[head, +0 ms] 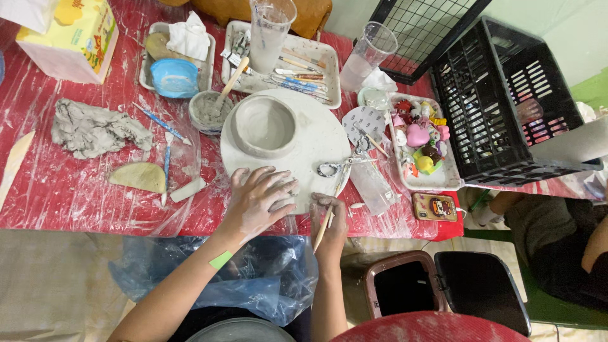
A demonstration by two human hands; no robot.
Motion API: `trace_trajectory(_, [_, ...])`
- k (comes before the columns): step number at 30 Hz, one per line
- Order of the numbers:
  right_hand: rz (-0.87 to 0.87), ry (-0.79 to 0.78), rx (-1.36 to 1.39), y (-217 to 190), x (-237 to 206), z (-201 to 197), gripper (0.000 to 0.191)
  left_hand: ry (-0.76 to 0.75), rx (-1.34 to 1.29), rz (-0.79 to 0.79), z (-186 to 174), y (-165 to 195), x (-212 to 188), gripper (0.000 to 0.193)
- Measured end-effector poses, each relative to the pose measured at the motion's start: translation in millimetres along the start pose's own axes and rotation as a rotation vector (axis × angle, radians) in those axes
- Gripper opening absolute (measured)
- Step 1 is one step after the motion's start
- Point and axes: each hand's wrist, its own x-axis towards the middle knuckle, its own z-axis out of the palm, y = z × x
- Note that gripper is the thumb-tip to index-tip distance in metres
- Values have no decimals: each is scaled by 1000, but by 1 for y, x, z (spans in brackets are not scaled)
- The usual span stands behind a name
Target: The person shapes a small clay figure by hand at a work table, pinching and forming clay pieces and attaching them together. They use a wooden modeling tool and a small brush to refine and smooth the clay sculpture, occasionally dipping the brush in a cup of water.
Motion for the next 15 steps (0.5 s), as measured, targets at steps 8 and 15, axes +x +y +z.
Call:
trace_trajectory(8, [-34,16,62,9,1,2,23,-74,-159,-165,-6,-2,-5,90])
trace_trajectory(15, [71,64,18,18,-8,6,19,73,-136,-233,-13,-3,-19,69])
